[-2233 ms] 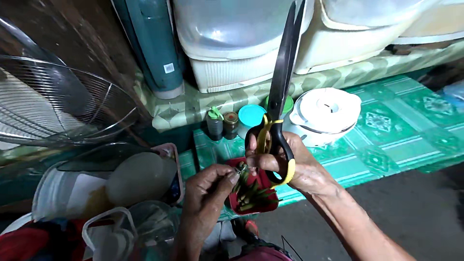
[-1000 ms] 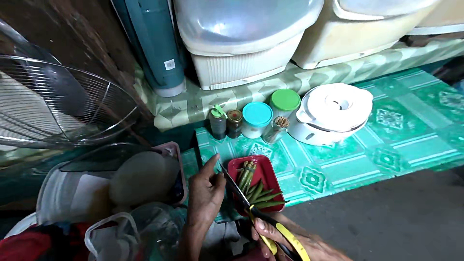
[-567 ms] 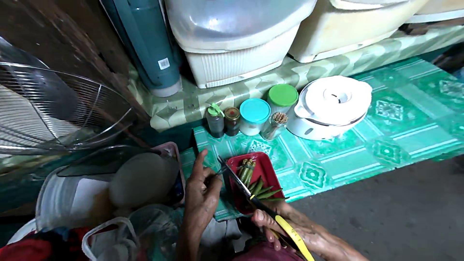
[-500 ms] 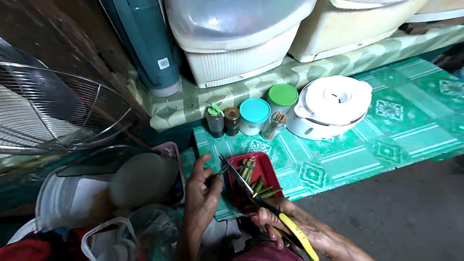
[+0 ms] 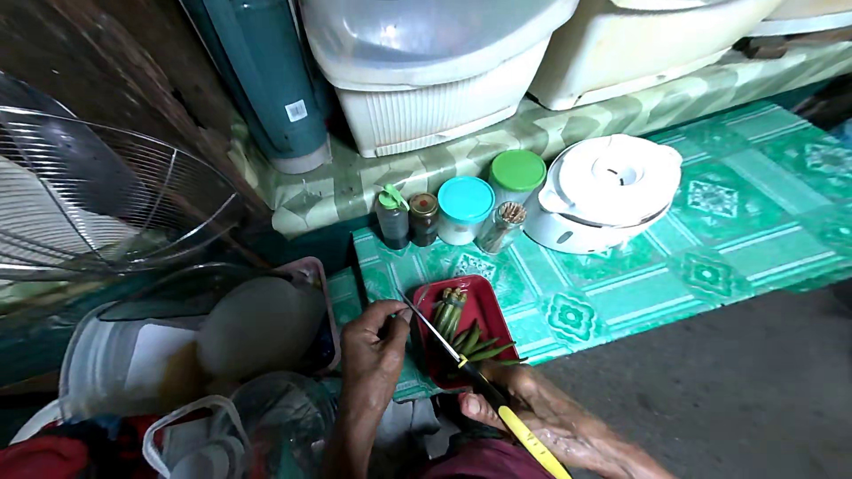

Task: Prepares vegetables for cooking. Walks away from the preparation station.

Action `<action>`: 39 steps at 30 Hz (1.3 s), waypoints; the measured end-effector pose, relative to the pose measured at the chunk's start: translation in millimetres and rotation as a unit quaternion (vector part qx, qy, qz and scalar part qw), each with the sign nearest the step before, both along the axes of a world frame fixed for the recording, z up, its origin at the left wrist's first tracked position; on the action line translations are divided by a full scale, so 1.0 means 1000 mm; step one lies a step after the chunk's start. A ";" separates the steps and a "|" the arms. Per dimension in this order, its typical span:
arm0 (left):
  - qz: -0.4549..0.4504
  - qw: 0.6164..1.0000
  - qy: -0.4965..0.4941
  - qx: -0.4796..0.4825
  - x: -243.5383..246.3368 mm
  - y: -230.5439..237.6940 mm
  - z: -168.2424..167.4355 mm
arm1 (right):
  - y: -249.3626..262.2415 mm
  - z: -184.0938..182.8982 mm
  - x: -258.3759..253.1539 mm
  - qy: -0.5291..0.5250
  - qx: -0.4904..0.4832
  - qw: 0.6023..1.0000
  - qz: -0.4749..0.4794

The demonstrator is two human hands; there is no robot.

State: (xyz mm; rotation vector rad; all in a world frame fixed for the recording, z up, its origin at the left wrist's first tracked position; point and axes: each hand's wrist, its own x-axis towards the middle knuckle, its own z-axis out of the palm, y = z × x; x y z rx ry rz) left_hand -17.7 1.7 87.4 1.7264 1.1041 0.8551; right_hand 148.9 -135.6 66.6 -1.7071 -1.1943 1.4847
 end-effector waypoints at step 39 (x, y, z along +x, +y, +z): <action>-0.045 0.960 0.076 -0.264 -0.017 -0.066 -0.079 | -0.066 -0.056 -0.029 0.066 -0.141 0.986 -0.052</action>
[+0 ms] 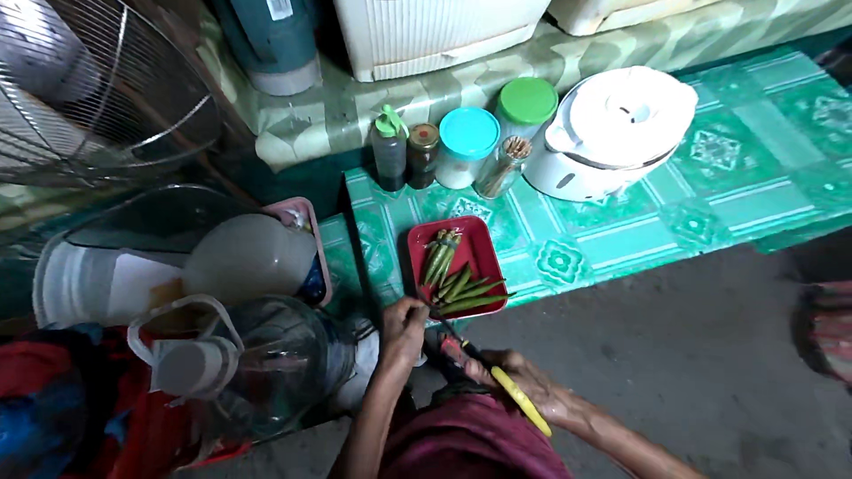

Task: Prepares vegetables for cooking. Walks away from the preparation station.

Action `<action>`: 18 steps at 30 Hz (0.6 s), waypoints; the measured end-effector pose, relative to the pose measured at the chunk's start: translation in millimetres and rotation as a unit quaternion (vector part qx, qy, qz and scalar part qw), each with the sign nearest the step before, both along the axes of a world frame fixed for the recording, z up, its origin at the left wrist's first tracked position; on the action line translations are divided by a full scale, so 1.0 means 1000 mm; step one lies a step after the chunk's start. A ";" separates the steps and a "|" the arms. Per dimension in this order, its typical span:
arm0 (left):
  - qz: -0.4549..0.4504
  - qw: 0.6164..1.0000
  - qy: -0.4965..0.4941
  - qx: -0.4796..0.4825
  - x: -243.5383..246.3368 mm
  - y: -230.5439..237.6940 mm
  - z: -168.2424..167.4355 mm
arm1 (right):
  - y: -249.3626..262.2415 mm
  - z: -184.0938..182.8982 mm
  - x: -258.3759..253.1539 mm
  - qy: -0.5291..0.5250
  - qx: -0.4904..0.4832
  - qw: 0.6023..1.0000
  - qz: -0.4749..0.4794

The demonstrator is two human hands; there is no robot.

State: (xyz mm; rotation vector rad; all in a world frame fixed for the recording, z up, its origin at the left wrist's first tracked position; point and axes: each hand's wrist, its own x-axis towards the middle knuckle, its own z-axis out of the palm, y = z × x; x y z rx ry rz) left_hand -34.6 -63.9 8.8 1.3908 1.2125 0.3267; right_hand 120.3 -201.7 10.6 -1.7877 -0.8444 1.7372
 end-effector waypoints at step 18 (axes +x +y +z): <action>-0.088 0.995 0.030 0.017 0.065 0.040 -0.027 | 0.025 -0.036 0.048 0.146 -0.011 0.984 -0.097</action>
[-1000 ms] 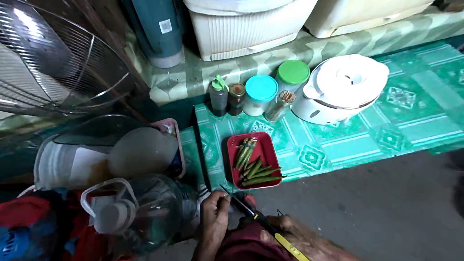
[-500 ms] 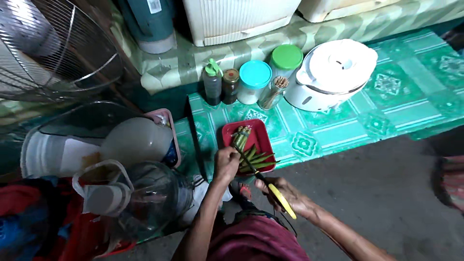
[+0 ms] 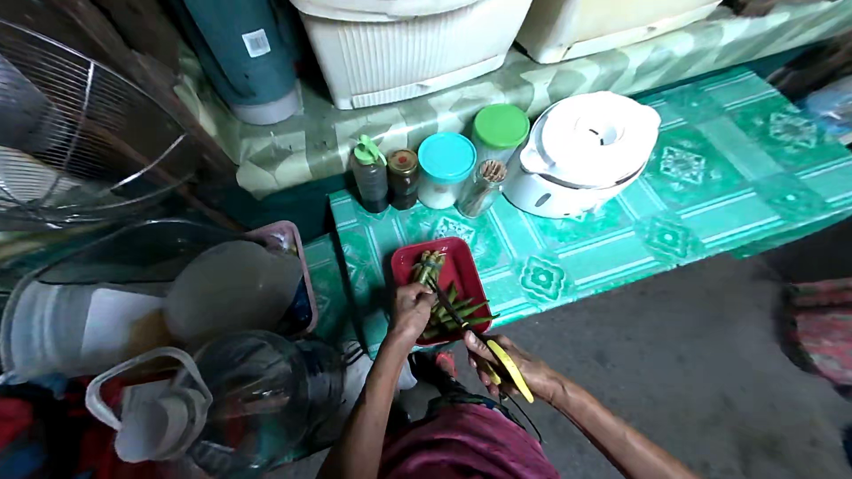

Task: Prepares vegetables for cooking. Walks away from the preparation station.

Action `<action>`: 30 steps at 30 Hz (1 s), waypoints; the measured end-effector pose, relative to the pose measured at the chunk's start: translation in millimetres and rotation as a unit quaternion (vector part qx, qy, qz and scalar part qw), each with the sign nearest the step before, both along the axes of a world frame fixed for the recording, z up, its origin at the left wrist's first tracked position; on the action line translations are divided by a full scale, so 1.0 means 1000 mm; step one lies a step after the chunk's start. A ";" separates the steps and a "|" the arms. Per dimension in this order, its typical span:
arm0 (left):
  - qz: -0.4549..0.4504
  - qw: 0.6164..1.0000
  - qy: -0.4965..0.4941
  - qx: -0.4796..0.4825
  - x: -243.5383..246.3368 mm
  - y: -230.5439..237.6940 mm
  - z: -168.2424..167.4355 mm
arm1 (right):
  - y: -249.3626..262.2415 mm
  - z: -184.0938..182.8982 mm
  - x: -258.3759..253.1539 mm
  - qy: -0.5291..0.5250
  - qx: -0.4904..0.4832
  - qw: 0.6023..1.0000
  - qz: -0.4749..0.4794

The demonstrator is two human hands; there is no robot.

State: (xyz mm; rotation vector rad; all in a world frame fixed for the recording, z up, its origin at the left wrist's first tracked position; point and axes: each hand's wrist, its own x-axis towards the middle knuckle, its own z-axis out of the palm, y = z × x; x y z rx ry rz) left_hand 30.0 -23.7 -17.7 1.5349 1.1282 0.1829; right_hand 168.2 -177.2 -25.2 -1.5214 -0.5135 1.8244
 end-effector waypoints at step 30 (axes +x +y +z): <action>-0.008 0.998 -0.065 0.022 -0.004 0.016 0.007 | 0.029 0.018 0.026 -0.098 0.002 0.992 0.082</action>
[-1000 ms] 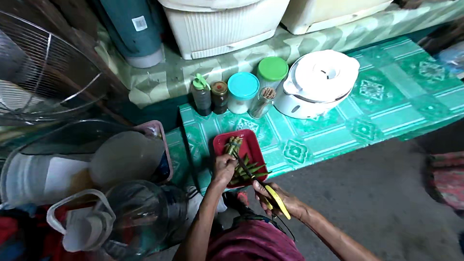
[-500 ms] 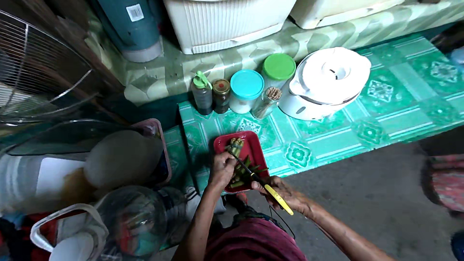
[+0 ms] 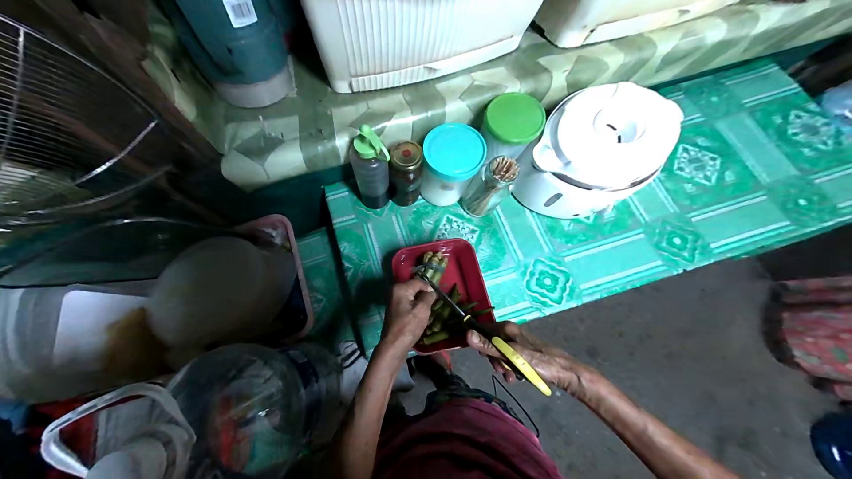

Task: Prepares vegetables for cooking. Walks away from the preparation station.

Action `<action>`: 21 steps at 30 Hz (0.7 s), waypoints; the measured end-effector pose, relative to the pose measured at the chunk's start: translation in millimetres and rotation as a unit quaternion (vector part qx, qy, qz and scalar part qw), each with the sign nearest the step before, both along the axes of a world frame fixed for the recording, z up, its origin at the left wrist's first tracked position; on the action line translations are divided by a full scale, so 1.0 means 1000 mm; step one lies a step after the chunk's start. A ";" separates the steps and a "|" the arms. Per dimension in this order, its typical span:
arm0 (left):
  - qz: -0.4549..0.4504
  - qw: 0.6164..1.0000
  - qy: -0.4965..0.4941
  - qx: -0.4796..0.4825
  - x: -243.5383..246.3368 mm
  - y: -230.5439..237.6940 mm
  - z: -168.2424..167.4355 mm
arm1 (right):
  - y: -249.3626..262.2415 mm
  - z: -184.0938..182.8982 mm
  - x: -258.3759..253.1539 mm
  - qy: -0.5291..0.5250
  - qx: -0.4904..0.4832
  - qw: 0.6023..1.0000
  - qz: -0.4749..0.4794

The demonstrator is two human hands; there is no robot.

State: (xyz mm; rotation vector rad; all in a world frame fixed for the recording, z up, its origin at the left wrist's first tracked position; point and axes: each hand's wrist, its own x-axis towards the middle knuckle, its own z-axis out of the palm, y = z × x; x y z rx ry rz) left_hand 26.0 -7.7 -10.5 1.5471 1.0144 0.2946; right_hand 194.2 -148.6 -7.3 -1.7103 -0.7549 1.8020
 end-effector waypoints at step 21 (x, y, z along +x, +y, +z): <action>0.003 0.999 -0.029 0.026 -0.005 -0.001 0.004 | 0.000 0.009 -0.002 0.038 -0.013 0.999 0.002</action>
